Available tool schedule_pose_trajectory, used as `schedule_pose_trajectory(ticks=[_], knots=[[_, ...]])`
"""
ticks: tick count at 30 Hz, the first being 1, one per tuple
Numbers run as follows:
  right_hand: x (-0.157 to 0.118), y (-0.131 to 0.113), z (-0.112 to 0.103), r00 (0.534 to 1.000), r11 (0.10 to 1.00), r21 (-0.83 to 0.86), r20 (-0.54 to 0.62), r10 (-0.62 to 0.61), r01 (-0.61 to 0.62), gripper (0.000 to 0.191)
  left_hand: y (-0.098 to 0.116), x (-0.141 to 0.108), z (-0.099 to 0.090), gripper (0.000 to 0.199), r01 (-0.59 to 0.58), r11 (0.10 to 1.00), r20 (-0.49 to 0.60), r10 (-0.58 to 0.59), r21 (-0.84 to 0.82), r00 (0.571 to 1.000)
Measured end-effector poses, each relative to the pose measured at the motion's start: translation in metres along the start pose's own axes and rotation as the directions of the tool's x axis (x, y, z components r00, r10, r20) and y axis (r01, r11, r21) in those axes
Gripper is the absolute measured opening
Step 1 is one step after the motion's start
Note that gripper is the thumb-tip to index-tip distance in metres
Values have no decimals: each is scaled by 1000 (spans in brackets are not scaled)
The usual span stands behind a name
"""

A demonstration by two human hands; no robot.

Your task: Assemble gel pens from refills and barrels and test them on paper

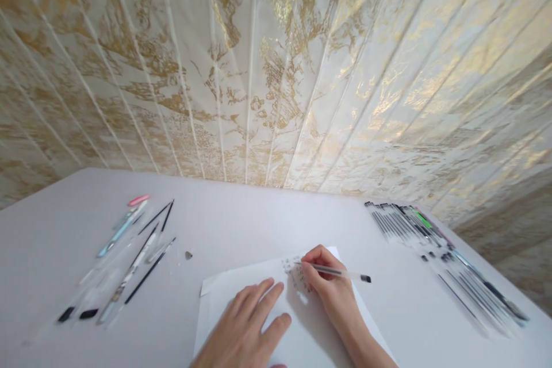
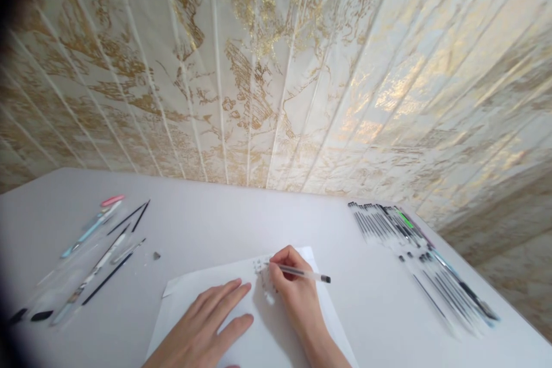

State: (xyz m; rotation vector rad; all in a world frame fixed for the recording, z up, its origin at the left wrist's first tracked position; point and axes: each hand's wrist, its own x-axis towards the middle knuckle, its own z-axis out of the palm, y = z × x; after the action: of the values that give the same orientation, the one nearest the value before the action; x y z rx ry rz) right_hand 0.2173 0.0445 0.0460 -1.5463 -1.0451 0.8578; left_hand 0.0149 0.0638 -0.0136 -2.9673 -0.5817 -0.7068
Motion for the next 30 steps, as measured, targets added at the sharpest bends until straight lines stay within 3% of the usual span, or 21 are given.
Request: schedule_pose_trajectory(ticks=[5, 12, 17, 25, 30], knots=[[-1, -1, 1, 998, 998, 18, 24, 52, -53, 17, 2, 0, -2, 41, 46, 999, 6, -46, -6, 999], [-9, 3, 8, 1000, 999, -38, -18, -17, 17, 15, 2, -1, -5, 39, 53, 998, 59, -51, -38, 997], [-5, 7, 8, 996, 992, -113, 75, -42, 50, 13, 7, -1, -6, 43, 91, 993, 70, -85, -81, 994], [-7, 3, 4, 995, 986, -153, 89, -45, 59, 15, 5, -2, -5, 43, 76, 994, 82, -70, -74, 994], [-8, 0, 2, 998, 989, -131, 31, -61, 64, 19, 4, -1, -2, 36, 62, 996, 52, -58, -63, 997]])
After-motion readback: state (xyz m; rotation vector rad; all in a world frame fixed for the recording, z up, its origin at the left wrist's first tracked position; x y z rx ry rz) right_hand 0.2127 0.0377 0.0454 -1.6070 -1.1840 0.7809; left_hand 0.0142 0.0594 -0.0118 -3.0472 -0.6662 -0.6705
